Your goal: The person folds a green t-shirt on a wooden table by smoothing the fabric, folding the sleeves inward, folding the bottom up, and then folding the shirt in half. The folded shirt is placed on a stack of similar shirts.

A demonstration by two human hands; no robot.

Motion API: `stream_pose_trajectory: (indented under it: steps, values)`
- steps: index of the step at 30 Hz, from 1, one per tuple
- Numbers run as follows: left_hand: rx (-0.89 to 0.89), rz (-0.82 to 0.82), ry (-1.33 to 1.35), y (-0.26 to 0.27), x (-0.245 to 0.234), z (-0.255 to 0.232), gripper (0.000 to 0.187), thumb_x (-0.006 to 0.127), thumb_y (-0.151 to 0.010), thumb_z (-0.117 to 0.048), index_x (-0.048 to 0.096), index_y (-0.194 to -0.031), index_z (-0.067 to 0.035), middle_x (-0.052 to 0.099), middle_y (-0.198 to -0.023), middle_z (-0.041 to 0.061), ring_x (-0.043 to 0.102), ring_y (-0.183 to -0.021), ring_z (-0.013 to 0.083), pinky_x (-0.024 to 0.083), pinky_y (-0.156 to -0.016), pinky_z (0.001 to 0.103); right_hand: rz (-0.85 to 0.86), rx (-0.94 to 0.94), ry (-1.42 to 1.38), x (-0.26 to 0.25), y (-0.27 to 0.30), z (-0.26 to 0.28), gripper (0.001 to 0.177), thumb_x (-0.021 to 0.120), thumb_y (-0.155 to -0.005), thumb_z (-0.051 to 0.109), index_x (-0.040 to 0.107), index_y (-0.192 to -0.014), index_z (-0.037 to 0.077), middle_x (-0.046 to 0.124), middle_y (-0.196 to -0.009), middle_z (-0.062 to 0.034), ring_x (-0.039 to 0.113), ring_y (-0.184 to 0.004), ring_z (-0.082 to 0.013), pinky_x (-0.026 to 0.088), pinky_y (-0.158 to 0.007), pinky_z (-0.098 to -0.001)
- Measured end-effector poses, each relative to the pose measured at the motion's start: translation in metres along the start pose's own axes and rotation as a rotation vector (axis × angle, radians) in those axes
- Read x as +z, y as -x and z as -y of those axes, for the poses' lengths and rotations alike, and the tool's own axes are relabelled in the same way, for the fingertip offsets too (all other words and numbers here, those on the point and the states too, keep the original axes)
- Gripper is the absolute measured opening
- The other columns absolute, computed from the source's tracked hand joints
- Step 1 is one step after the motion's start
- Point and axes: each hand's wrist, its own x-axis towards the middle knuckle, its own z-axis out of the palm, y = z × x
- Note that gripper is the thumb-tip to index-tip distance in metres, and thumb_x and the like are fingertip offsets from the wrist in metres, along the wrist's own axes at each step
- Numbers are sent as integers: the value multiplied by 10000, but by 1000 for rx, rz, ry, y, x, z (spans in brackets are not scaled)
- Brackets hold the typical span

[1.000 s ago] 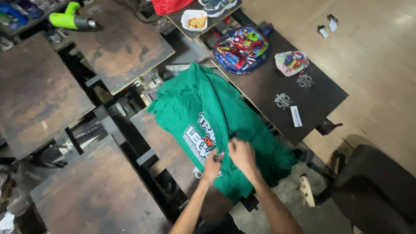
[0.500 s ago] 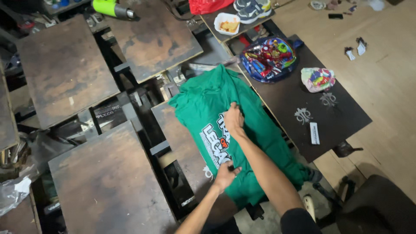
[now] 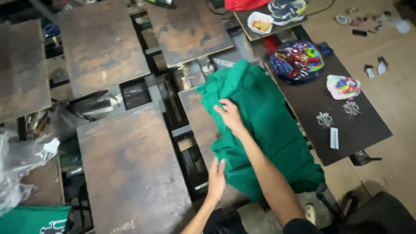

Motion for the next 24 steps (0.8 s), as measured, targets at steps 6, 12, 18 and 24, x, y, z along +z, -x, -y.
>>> stream_pose_trajectory:
  steps: [6, 12, 18, 24]
  values:
    - [-34, -329, -173, 46, -137, 45, 386, 459, -1051, -339, 649, -1277, -91, 730, -1271, 95, 647, -1197, 194, 444, -1081, 335, 210, 89, -133, 146, 70, 18, 512, 666, -951, 253, 570, -1428, 91, 699, -1293, -206, 665, -1140, -175, 501, -997, -273]
    - [-47, -383, -268, 83, -248, 96, 476, 431, -1058, -298, 571, -1431, -39, 613, -1479, 136, 545, -1399, 225, 371, -1180, 349, 280, -11, -52, 306, 97, -70, 542, 655, -972, 244, 542, -1467, 52, 634, -1430, -164, 611, -1330, -276, 494, -1082, -347]
    - [-194, -445, -262, 114, -333, 135, 560, 470, -1040, -376, 507, -1483, -35, 535, -1548, 143, 474, -1454, 233, 303, -1234, 358, 231, -70, 141, 394, 132, -104, 603, 616, -982, 317, 502, -1508, 45, 597, -1463, -185, 626, -1306, -310, 453, -1117, -349]
    - [-114, -281, -250, 155, -406, 96, 675, 397, -1031, -387, 239, -1631, -123, 267, -1713, 39, 250, -1571, 169, 180, -1280, 340, 391, 105, 149, 437, 184, -12, 590, 552, -1002, 251, 418, -1574, 193, 634, -1384, -161, 645, -423, -245, 622, -398, -397]
